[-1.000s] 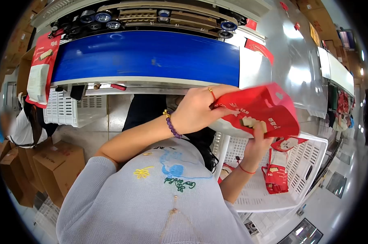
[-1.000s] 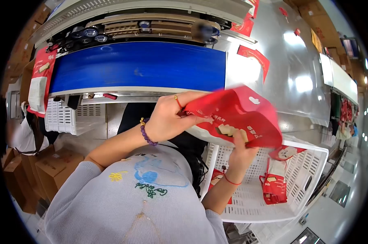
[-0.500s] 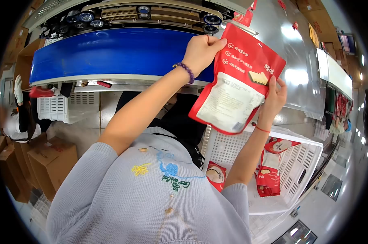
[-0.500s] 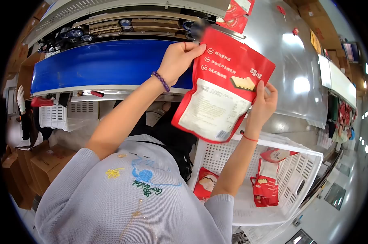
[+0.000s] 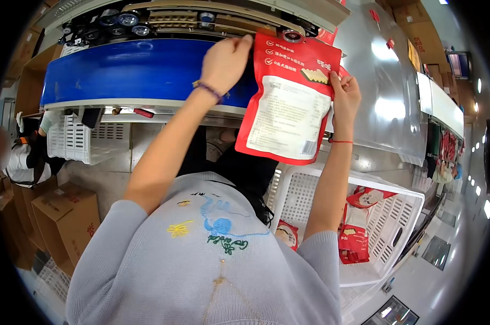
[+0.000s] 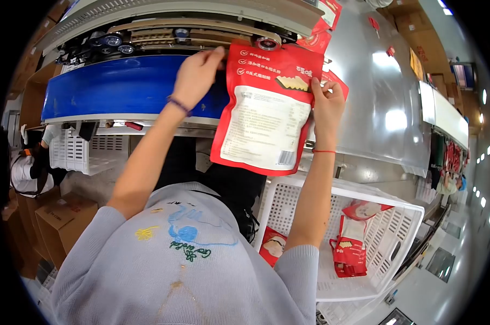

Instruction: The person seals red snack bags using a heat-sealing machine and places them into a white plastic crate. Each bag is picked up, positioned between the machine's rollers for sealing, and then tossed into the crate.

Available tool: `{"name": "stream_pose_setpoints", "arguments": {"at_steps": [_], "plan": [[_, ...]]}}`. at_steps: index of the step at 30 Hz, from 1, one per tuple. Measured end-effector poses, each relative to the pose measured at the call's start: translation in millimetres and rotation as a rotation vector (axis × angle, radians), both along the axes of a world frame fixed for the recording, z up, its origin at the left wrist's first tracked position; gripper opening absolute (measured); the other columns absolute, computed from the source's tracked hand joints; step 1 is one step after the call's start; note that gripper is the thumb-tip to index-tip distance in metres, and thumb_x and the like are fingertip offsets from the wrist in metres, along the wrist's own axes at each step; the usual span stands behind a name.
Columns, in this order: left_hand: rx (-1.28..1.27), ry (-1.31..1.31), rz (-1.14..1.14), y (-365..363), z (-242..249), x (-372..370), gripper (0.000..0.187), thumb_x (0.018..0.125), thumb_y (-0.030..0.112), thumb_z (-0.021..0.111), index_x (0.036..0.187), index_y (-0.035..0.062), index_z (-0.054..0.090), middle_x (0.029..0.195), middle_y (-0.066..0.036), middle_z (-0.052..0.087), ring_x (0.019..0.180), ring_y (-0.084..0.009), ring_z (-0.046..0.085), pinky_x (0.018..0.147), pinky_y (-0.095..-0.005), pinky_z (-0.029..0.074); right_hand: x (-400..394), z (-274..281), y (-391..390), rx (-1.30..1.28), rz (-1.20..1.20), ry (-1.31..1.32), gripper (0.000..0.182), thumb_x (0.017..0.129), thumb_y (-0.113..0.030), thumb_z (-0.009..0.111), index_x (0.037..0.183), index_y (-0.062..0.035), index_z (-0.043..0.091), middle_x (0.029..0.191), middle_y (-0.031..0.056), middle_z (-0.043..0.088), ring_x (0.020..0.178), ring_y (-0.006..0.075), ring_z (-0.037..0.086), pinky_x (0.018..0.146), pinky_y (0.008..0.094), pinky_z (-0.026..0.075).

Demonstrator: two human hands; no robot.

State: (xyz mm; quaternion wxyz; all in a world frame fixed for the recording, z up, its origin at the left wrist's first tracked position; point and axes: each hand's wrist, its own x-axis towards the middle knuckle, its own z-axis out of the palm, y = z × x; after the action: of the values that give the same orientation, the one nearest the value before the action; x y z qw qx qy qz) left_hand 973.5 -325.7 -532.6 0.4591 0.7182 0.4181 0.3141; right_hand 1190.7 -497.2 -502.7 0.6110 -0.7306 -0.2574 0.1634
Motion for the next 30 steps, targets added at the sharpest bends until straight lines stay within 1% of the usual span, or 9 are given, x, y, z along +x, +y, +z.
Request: {"name": "stream_pose_setpoints", "arguments": {"at_steps": [2, 6, 10, 12, 14, 20, 26, 29, 30], "plan": [[0.184, -0.014, 0.008, -16, 28, -40, 0.038, 0.099, 0.034, 0.049, 0.101, 0.0021, 0.070, 0.080, -0.008, 0.065, 0.074, -0.0138, 0.059, 0.069, -0.0268, 0.046, -2, 0, 3, -0.003, -0.006, 0.001, 0.033, 0.089, -0.015, 0.069, 0.072, -0.0096, 0.042, 0.060, -0.0053, 0.049, 0.057, 0.0023, 0.035, 0.051, 0.0219, 0.028], [0.031, -0.241, -0.200, -52, 80, -106, 0.029, 0.099, 0.015, 0.048, 0.084, -0.0016, 0.068, 0.071, 0.000, 0.056, 0.063, -0.0056, 0.042, 0.059, -0.0214, 0.035, -24, -11, 33, -0.063, 0.053, -0.170, 0.035, 0.086, -0.018, 0.072, 0.069, -0.0078, 0.042, 0.058, -0.0035, 0.044, 0.057, 0.0045, 0.035, 0.049, 0.0251, 0.031], [-0.092, -0.386, -0.816, -95, 106, -113, 0.017, 0.087, 0.006, 0.056, 0.084, 0.0046, 0.073, 0.068, -0.004, 0.056, 0.060, -0.0149, 0.051, 0.057, -0.0264, 0.041, -58, 5, 44, -0.138, 0.104, -0.065, 0.024, 0.088, -0.015, 0.068, 0.077, -0.0048, 0.048, 0.065, 0.0043, 0.061, 0.057, 0.0089, 0.055, 0.049, 0.0239, 0.043], [-0.144, -0.365, -1.034, -116, 117, -101, 0.013, 0.085, 0.003, 0.060, 0.084, 0.0046, 0.072, 0.069, -0.007, 0.055, 0.060, -0.0192, 0.052, 0.055, -0.0287, 0.041, -66, 18, 28, 0.048, 0.097, 0.030, 0.021, 0.091, -0.011, 0.062, 0.080, -0.0044, 0.046, 0.070, 0.0081, 0.066, 0.058, 0.0107, 0.062, 0.047, 0.0232, 0.046], [-0.224, -0.317, -1.208, -128, 118, -86, 0.013, 0.086, 0.003, 0.059, 0.085, 0.0035, 0.072, 0.070, -0.007, 0.054, 0.059, -0.0183, 0.051, 0.053, -0.0286, 0.040, -51, 24, -19, 0.163, -0.018, -0.105, 0.022, 0.093, -0.010, 0.059, 0.080, -0.0054, 0.041, 0.078, 0.0148, 0.070, 0.062, 0.0165, 0.067, 0.050, 0.0251, 0.052], [-0.521, -0.238, -1.360, -157, 98, -48, 0.015, 0.086, 0.002, 0.058, 0.088, 0.0005, 0.073, 0.071, -0.006, 0.055, 0.057, -0.0130, 0.049, 0.051, -0.0248, 0.037, 19, -16, -230, 0.415, -0.963, -0.375, 0.020, 0.094, -0.008, 0.054, 0.082, -0.0060, 0.038, 0.066, 0.0112, 0.062, 0.048, 0.0124, 0.055, 0.045, 0.0240, 0.046], [-0.447, -0.059, -1.481, -176, 96, -17, 0.015, 0.088, 0.005, 0.059, 0.087, 0.0037, 0.073, 0.071, -0.005, 0.055, 0.056, -0.0116, 0.048, 0.050, -0.0242, 0.036, 94, -45, -368, 0.000, -1.466, -0.580, 0.019, 0.089, -0.012, 0.058, 0.092, -0.0013, 0.042, 0.093, 0.0199, 0.060, 0.080, 0.0238, 0.062, 0.070, 0.0335, 0.050], [-0.448, -0.027, -1.422, -176, 91, -14, 0.015, 0.088, 0.005, 0.059, 0.087, 0.0045, 0.073, 0.071, -0.004, 0.055, 0.056, -0.0121, 0.049, 0.051, -0.0245, 0.037, 135, -93, -402, -0.893, -1.265, -0.657, 0.063, 0.072, -0.024, 0.073, 0.117, 0.0086, 0.044, 0.117, 0.0300, 0.050, 0.104, 0.0413, 0.052, 0.093, 0.0483, 0.040], [-0.449, -0.025, -1.404, -176, 90, -14, 0.015, 0.088, 0.005, 0.059, 0.087, 0.0045, 0.073, 0.071, -0.004, 0.055, 0.056, -0.0121, 0.049, 0.051, -0.0245, 0.037, 150, -116, -407, -0.978, -1.303, -0.699, 0.055, 0.073, -0.026, 0.072, 0.110, 0.0094, 0.053, 0.110, 0.0312, 0.054, 0.102, 0.0437, 0.053, 0.093, 0.0500, 0.041]]}}
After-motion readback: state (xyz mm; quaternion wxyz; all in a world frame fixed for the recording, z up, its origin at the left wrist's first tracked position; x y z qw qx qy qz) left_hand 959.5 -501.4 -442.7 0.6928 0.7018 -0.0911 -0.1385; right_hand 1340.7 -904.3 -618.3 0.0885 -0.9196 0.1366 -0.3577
